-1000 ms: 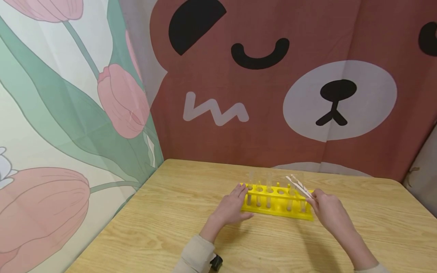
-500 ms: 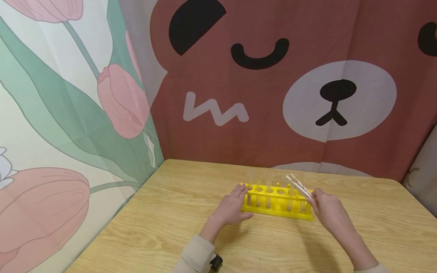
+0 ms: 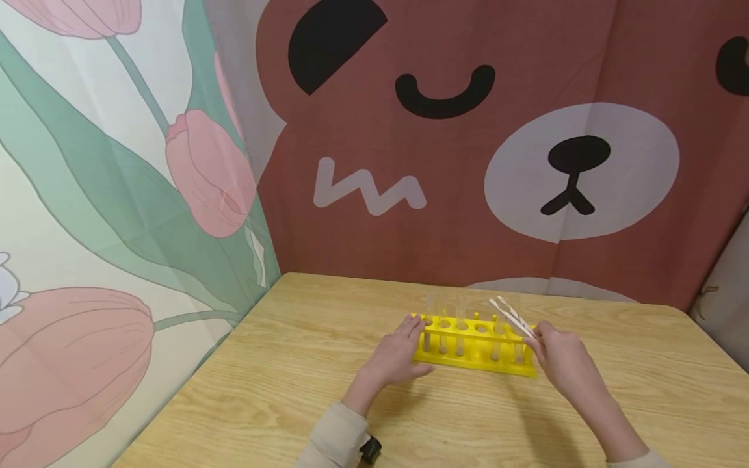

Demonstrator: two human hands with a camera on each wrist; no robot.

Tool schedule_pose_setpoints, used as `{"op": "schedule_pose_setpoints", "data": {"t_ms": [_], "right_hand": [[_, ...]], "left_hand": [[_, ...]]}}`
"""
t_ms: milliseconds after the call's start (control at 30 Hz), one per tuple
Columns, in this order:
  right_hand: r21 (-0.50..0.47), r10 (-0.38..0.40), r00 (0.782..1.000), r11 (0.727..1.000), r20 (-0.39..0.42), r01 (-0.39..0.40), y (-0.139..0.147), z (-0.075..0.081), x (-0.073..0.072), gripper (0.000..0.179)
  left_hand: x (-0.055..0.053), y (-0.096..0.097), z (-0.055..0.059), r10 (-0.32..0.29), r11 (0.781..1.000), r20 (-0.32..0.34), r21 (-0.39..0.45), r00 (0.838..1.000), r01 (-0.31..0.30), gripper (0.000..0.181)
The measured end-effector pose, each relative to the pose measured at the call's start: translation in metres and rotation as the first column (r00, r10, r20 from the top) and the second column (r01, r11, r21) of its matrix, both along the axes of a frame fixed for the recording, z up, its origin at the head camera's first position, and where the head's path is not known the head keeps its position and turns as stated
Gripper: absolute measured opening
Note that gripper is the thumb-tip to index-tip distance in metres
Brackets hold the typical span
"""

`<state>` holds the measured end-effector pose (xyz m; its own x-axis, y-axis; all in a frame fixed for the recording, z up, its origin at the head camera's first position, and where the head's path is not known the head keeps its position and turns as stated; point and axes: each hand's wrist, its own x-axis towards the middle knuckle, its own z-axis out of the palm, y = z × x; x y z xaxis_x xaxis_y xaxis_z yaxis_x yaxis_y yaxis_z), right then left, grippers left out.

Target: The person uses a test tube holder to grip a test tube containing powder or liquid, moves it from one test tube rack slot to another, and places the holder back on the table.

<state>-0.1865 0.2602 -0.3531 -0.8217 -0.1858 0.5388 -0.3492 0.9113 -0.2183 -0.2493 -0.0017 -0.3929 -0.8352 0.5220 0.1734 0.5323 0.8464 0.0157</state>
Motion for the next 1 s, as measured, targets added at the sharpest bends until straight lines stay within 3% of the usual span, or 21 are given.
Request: {"op": "schedule_pose_setpoints", "data": {"t_ms": [300, 733, 1000], "right_hand": [[-0.004, -0.013, 0.999, 1.0, 0.049, 0.013, 0.0002, 0.0034, 0.0005, 0.011], [-0.007, 0.009, 0.998, 1.0, -0.057, -0.01, -0.0002, 0.0018, 0.0003, 0.009], [-0.009, 0.008, 0.999, 1.0, -0.05, -0.008, -0.0005, 0.003, 0.0007, 0.01]], "left_hand": [[-0.0016, 0.0002, -0.0006, 0.002, 1.0, -0.007, -0.005, 1.0, -0.002, 0.079], [-0.001, 0.0004, -0.0017, 0.003, 1.0, -0.006, -0.007, 1.0, -0.003, 0.079], [-0.0008, 0.0, -0.0022, 0.0, 1.0, -0.011, -0.007, 1.0, 0.0, 0.079]]}}
